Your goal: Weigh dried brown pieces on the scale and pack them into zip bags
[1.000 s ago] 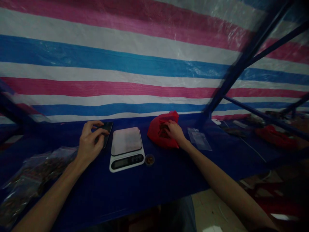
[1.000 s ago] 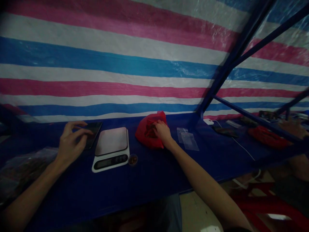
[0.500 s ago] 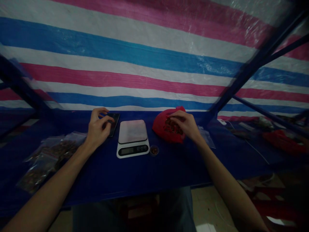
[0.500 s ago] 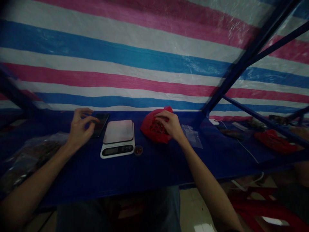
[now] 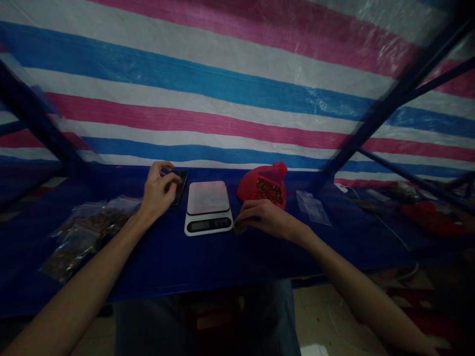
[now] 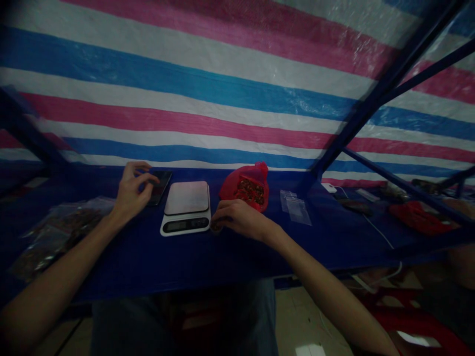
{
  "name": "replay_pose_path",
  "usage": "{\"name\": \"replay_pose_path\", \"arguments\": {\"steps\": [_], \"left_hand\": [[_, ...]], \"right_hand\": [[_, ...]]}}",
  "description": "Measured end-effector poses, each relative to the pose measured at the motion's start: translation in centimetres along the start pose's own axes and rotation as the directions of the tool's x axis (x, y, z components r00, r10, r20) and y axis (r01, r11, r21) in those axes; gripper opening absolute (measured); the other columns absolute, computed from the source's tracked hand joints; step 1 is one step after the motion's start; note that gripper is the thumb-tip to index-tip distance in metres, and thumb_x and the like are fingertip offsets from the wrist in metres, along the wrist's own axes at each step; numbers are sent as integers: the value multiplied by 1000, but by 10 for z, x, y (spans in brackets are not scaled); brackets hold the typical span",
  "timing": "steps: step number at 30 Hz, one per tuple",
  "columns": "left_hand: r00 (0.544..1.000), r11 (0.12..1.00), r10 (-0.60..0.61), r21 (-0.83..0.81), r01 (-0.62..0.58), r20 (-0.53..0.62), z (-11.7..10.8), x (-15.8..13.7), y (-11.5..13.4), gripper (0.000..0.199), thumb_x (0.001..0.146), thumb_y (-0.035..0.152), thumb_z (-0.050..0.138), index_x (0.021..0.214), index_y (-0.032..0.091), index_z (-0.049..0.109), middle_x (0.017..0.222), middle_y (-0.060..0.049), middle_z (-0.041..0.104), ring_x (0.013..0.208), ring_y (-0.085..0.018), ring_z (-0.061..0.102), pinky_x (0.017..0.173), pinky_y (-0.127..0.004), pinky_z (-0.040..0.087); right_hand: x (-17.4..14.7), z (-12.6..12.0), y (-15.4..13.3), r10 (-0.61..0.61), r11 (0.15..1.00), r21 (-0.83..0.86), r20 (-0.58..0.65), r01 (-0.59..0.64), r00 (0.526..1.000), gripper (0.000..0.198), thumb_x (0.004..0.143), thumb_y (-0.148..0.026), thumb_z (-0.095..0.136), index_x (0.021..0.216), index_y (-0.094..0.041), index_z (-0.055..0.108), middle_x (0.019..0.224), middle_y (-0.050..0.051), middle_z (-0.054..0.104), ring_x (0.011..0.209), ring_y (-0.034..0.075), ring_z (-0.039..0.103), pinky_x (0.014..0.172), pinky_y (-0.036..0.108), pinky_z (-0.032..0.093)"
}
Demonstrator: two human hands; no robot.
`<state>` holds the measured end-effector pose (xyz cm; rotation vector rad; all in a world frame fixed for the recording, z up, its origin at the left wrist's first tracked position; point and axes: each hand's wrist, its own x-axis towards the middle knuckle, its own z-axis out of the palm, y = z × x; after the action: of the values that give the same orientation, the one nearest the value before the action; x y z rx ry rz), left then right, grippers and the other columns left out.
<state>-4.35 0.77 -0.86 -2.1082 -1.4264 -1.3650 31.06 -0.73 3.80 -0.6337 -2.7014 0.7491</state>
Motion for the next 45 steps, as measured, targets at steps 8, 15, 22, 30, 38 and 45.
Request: {"name": "replay_pose_path", "arguments": {"steps": [8,15,22,30,38,45], "left_hand": [[998,999,9,-34,-7,63,-2,1,7,20,80,8,52,79,20,68,121,-8,53,110,-24,57,93,-42,52],[999,999,-10,-30,12,48,2,1,4,19,81,10,52,77,21,68,119,-9,54,110,-25,57,92,-44,52],[999,999,-15,-30,16,46,2,0,4,20,82,11,51,77,20,68,117,-9,53,111,-26,57,95,-44,51],[1000,1000,-22,-12,23,19,3,-1,-4,20,80,12,51,78,20,68,118,-9,55,110,-25,57,97,-44,50],[1000,1000,-17,-1,17,3,3,-1,-7,21,82,10,49,79,19,67,118,-10,54,107,-24,57,97,-44,49],[999,999,-30,-15,30,18,3,-1,-7,21,79,10,49,77,19,67,117,-10,54,107,-24,58,98,-42,48]], "right_hand": [[6,-15,-9,-75,997,-29,-17,75,997,26,99,-17,59,118,-22,75,105,6,72,92,16,68,84,29,51],[-11,-71,75,368,830,-334,-275,-447,888,29,77,5,61,88,-14,79,79,7,75,73,21,67,74,32,52],[0,-38,134,382,805,-380,-258,-457,887,42,89,-9,65,130,-12,66,128,17,69,113,26,67,99,35,50],[-8,-26,136,287,816,-355,-437,-456,853,30,93,-6,55,118,-11,71,117,17,71,109,25,67,98,35,48],[-5,-37,105,148,929,-198,-577,-313,804,17,92,-15,61,102,-15,75,105,11,77,99,21,70,95,36,51],[-10,-3,14,31,998,58,-432,-7,901,15,91,-26,68,101,-18,76,100,8,76,90,20,70,84,32,53]]}}
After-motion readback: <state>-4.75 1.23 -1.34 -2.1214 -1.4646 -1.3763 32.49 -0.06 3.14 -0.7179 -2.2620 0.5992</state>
